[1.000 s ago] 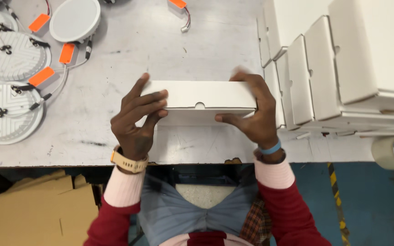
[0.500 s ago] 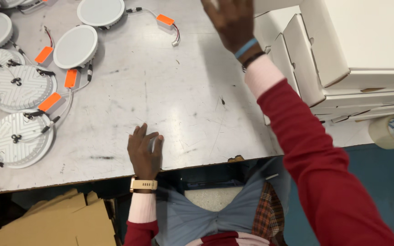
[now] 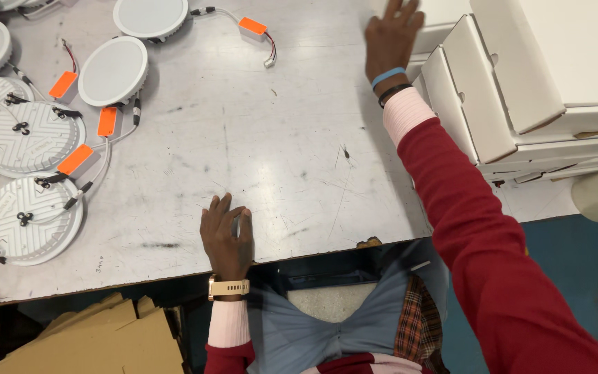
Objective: The person assembles flat cardboard boxes, places a plastic-wrapped LED light fixture into each box, closes the flaps, and stacks the finished packages on the table. The process is repeated for multiple units.
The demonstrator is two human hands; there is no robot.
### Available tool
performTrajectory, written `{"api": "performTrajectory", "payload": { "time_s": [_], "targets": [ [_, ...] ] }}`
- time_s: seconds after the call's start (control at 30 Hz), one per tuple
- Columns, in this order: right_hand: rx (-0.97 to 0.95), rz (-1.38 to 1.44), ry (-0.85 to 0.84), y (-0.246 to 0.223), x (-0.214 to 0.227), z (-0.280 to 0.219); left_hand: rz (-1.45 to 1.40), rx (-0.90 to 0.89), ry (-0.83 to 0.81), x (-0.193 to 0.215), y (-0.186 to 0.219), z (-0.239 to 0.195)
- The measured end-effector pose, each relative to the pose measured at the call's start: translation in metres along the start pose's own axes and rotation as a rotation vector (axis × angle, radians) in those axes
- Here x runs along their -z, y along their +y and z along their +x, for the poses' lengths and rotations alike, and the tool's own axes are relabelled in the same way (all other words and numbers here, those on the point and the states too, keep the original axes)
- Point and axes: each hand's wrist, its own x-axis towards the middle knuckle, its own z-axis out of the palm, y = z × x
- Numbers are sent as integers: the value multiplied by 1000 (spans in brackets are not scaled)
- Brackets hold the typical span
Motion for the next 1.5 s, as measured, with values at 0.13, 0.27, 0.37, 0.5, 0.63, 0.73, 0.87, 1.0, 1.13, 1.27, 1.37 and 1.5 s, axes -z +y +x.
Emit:
{"api": "performTrajectory", "payload": {
  "time_s": [0.13,0.27,0.37,0.5,0.63,0.73,0.87,1.0,1.13,1.27,1.37,1.5],
  "targets": [
    [-65,-151,-257,17,9,2,3,-1,8,1,2,0],
    [-28,-208,-247,23,13,2,6,-15,4,1,2,1],
    [-105,-222,-280,22,18,2,-3,-14,10,3,2,-2],
    [-124,-174,-531,18,25,8,-14,-6,29,2,1,-4],
    [-23,-293,-373,10,25,0,1,3,47,0,2,-4],
    [140,-393,-157,8,18,-27,12,3,44,-2,1,-3],
    [87,-264,-476,-12,16,-51,-1,5,41,-2,-3,-2],
    [20,676,-689,-40,55,-115,14,-21,45,-4,-1,-6],
    [389,1070,-896,-45,120,-193,-15,-55,16,3,0,0],
    [504,1103,-713,-31,154,-231,-357,180,73,19,6,-10],
    [511,1110,-628,-29,161,-228,-558,510,258,45,-3,-42],
    [484,1108,-605,-31,164,-230,166,323,425,109,-60,-139]
  ]
}}
